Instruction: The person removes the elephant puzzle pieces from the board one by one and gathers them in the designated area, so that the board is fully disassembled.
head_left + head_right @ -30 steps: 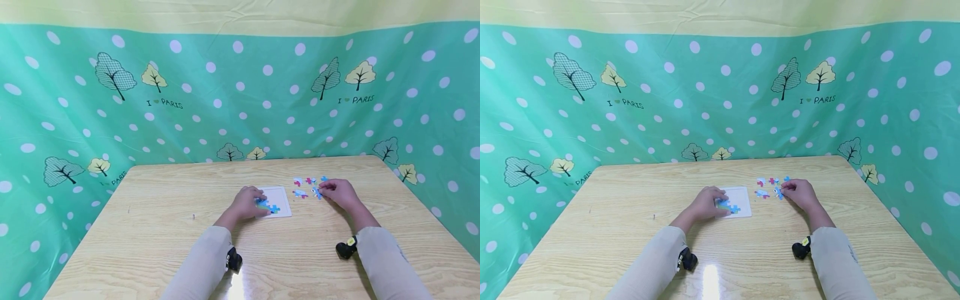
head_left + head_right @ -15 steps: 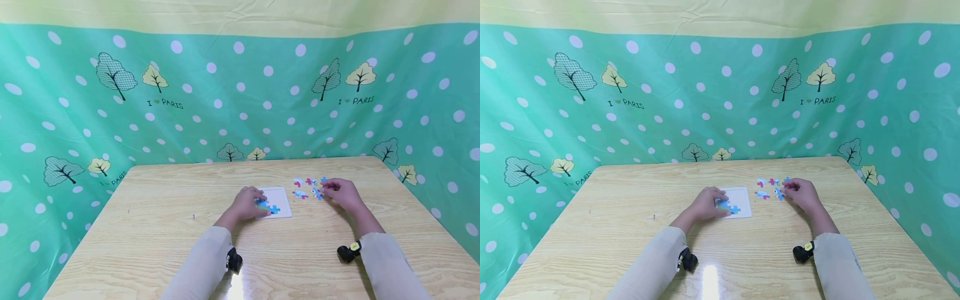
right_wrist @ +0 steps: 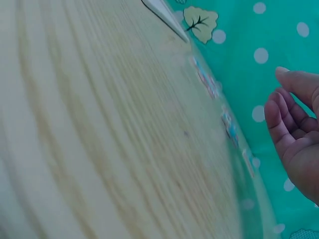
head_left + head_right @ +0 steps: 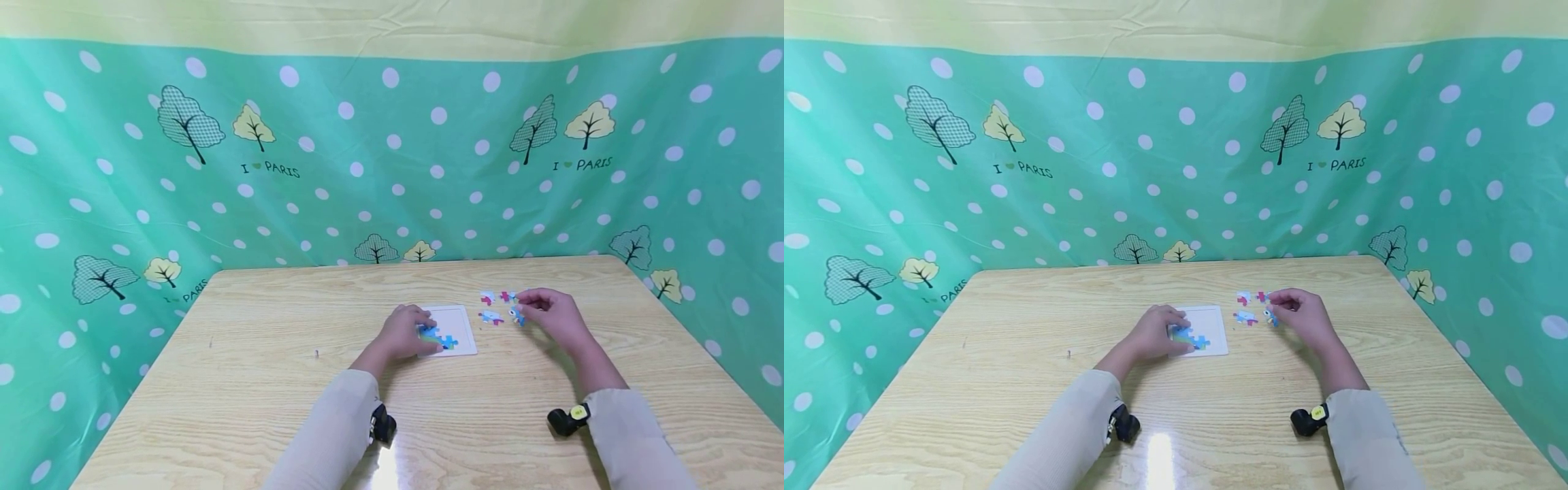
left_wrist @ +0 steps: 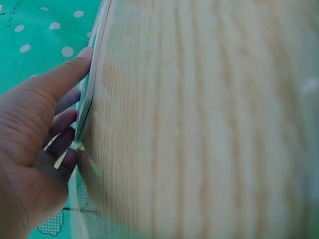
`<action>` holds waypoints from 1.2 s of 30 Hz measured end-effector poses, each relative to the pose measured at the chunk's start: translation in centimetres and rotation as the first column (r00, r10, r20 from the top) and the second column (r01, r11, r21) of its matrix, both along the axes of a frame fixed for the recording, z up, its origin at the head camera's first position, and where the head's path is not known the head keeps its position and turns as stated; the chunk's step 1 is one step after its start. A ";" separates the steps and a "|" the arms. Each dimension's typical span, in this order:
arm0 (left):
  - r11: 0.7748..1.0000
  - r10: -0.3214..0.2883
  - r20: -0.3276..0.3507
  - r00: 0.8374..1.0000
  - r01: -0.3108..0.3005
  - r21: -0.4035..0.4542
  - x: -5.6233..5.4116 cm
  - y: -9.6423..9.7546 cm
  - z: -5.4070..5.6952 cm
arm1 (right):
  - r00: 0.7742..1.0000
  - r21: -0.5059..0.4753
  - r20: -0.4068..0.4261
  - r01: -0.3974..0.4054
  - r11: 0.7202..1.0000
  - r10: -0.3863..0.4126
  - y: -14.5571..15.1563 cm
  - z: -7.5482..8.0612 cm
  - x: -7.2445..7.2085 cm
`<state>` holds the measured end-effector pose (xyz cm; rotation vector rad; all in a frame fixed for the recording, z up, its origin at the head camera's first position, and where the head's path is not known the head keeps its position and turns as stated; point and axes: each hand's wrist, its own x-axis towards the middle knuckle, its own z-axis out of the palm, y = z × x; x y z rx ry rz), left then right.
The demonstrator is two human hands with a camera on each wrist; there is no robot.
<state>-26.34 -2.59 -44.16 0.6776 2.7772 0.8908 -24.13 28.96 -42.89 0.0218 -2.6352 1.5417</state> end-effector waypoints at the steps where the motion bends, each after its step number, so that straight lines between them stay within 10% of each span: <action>1: 1.000 -0.001 0.000 1.000 0.001 0.001 0.0 0.0 0.0 | 1.000 0.001 -0.004 -0.006 1.000 0.006 -0.1 0.1 0.0; 36: 1.000 -0.009 -0.025 1.000 0.009 0.004 -0.5 -0.1 -0.5 | 0.977 -0.013 -0.173 -0.125 0.992 0.121 -6.3 0.5 0.8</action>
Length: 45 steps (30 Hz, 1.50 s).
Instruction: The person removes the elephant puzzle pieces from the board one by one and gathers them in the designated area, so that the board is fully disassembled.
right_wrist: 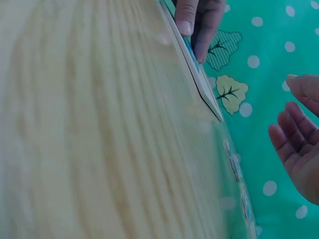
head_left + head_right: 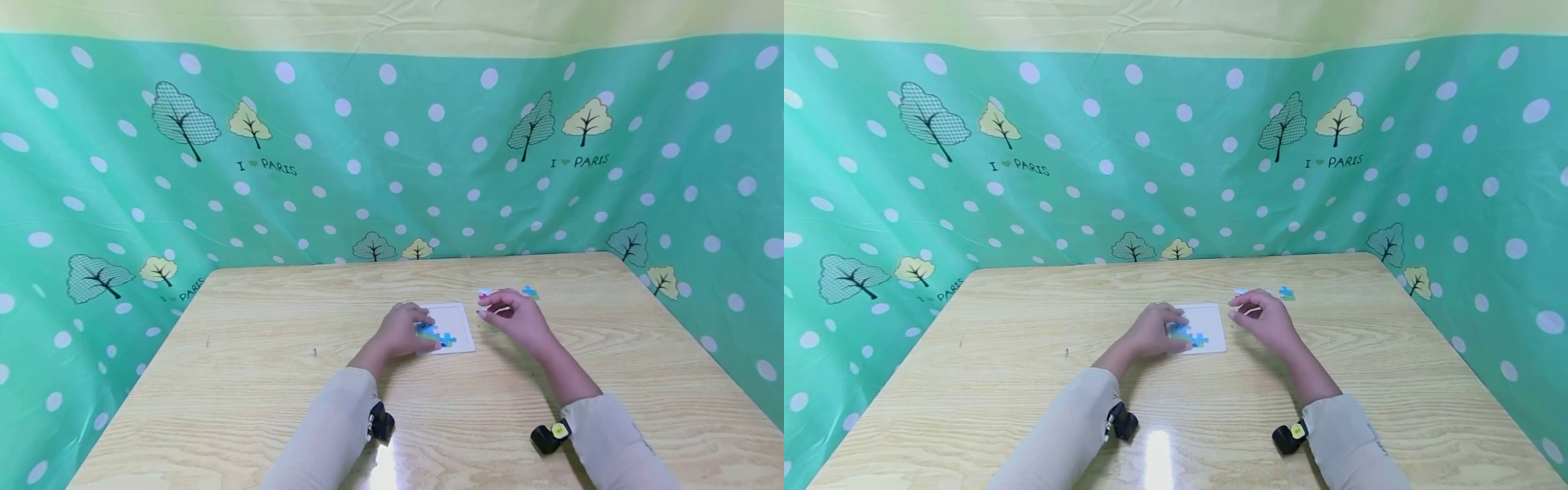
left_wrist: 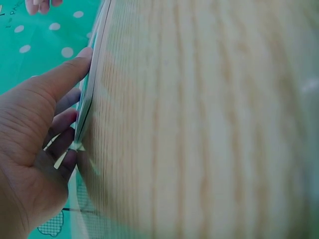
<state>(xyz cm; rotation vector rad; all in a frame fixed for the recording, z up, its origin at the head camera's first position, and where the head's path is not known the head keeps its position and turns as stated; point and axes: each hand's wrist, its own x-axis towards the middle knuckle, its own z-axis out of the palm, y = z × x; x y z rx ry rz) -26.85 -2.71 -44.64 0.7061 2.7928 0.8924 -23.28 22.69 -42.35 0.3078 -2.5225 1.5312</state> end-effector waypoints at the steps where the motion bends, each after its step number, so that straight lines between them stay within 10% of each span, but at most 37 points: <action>1: 1.000 0.000 0.000 1.000 0.000 0.001 0.0 0.0 0.0 | 1.000 -0.001 -0.003 -0.006 1.000 0.006 -0.1 0.0 0.0; 45: 1.000 0.000 -0.016 1.000 0.000 -0.024 -0.1 0.2 -0.1 | 0.927 0.111 0.202 -0.341 0.934 0.315 -3.8 0.6 0.5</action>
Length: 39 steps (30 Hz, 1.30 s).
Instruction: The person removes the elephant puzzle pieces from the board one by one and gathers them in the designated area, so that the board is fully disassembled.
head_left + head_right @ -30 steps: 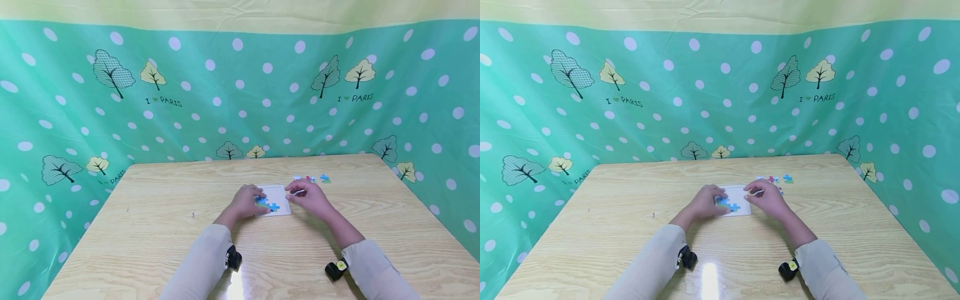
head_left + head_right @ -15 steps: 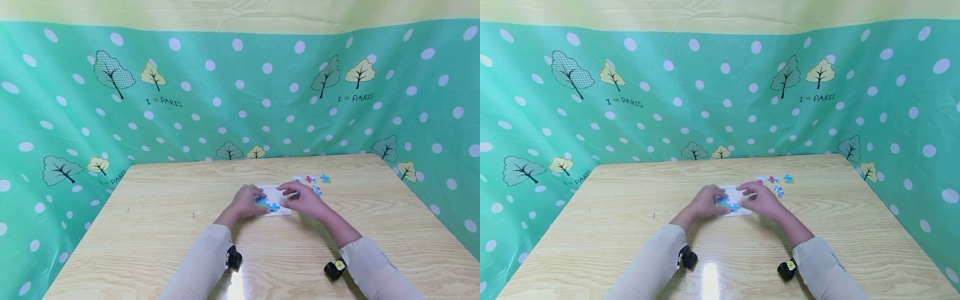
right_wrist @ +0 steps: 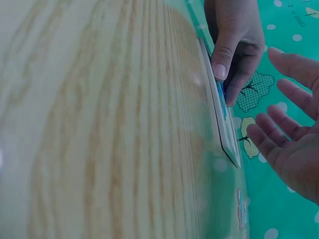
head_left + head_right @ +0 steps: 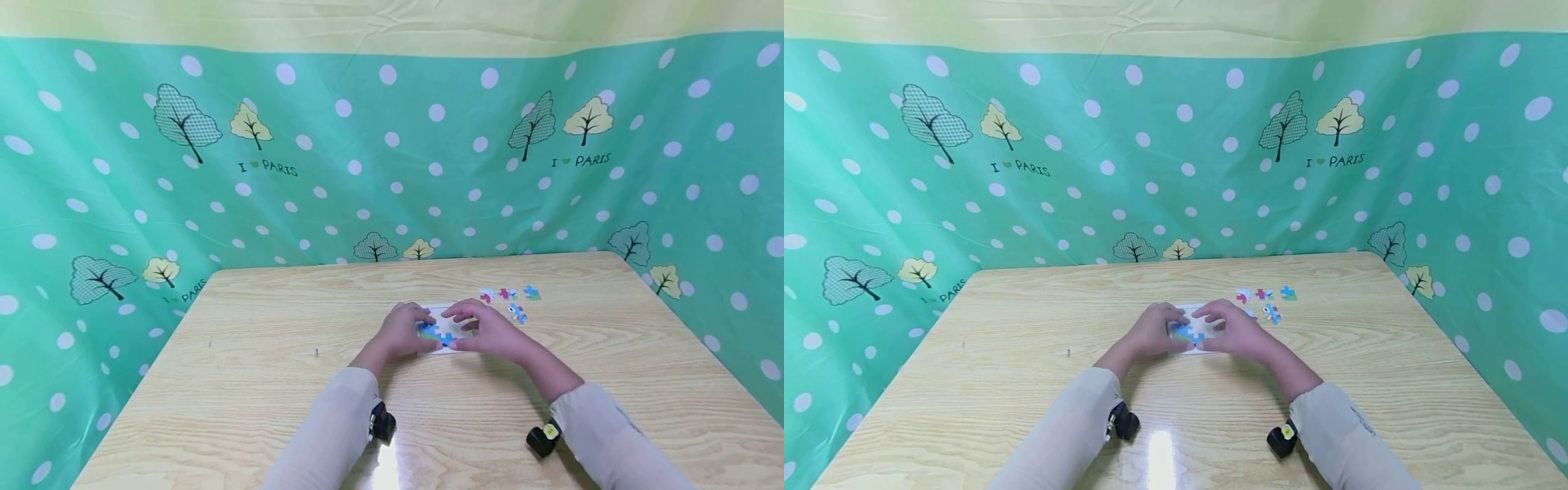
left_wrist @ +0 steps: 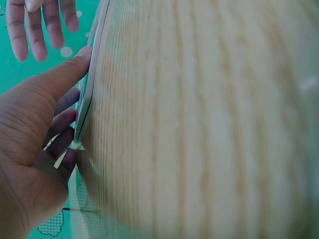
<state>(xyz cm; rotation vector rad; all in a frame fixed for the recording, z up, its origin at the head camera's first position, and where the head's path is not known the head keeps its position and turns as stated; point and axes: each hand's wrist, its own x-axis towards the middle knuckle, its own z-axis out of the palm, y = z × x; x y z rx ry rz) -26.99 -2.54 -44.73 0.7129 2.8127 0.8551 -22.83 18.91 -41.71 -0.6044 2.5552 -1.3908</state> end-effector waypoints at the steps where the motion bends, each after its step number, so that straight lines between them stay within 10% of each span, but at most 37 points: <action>1: 1.000 0.001 0.001 1.000 -0.001 -0.001 0.0 0.0 0.0 | 1.000 0.008 0.004 -0.003 1.000 0.003 0.0 0.0 0.0; 39: 0.997 -0.079 0.055 0.995 0.078 0.007 0.0 -0.7 1.0 | 0.998 0.293 -0.006 -0.057 0.954 0.061 -0.9 -1.1 -2.4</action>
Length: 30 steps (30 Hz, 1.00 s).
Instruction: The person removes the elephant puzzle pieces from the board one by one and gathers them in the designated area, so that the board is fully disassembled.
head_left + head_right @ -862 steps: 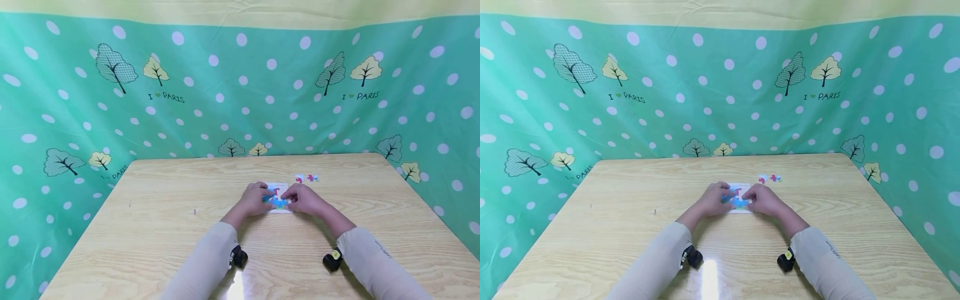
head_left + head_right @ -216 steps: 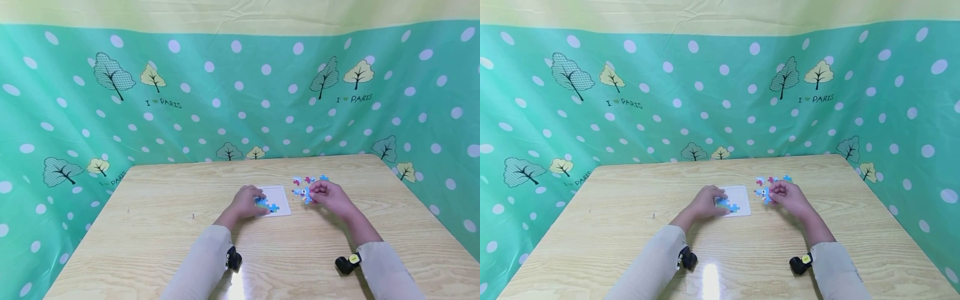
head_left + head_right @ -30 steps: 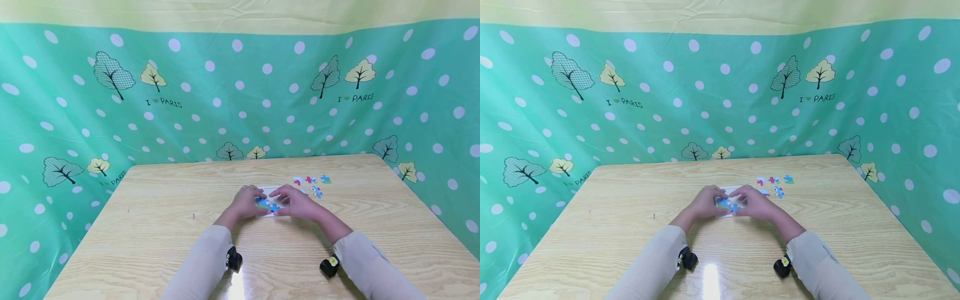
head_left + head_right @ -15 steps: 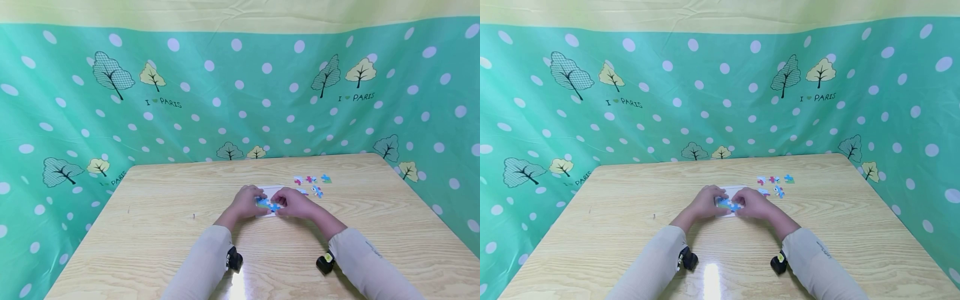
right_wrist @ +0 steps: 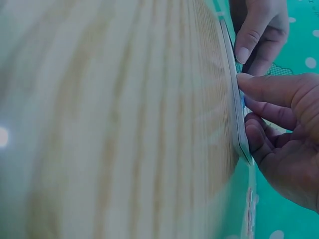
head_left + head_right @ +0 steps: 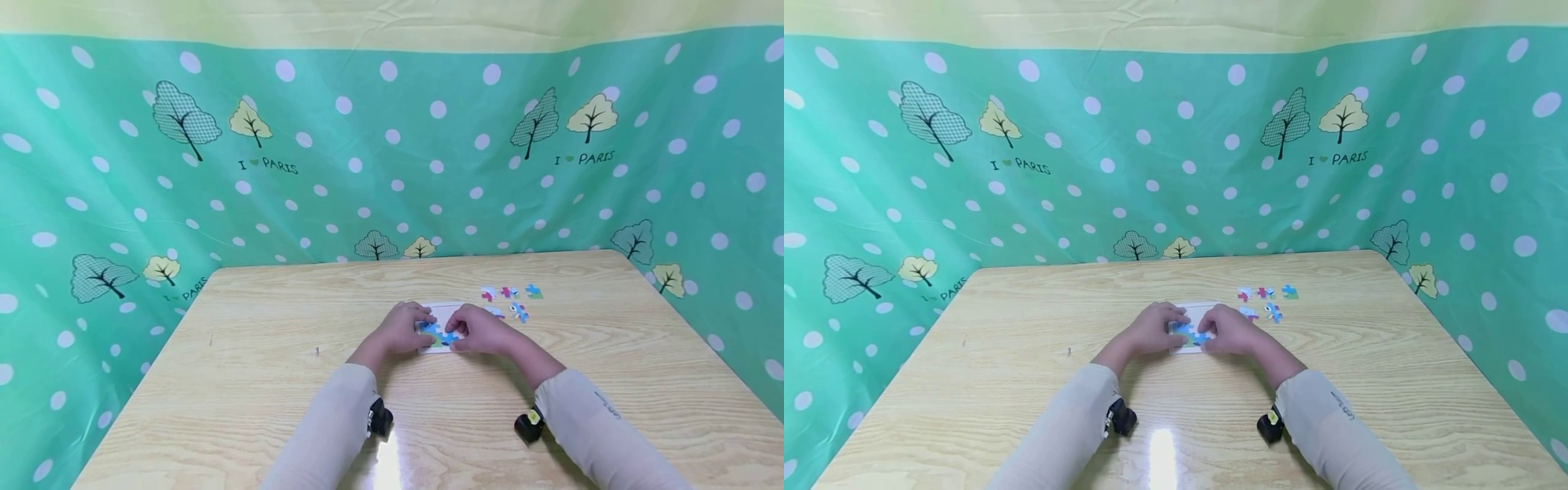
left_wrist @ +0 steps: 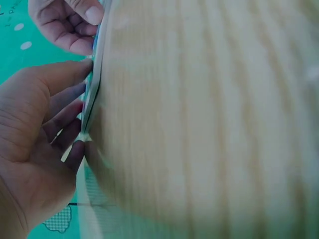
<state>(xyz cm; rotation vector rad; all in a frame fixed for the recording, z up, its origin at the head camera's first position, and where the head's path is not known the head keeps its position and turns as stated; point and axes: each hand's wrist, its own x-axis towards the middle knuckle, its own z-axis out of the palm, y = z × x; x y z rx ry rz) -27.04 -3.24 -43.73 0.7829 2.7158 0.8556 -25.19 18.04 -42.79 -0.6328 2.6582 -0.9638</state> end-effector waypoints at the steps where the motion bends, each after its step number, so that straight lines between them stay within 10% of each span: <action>1: 1.000 -0.004 0.008 1.000 0.004 0.002 0.0 0.0 0.1 | 1.000 0.001 0.001 0.003 1.000 -0.003 0.0 0.0 0.0; 30: 0.998 -0.029 0.088 0.996 0.024 0.053 -0.2 -0.6 0.0 | 0.999 -0.011 0.000 0.033 0.999 -0.033 -0.1 0.0 0.1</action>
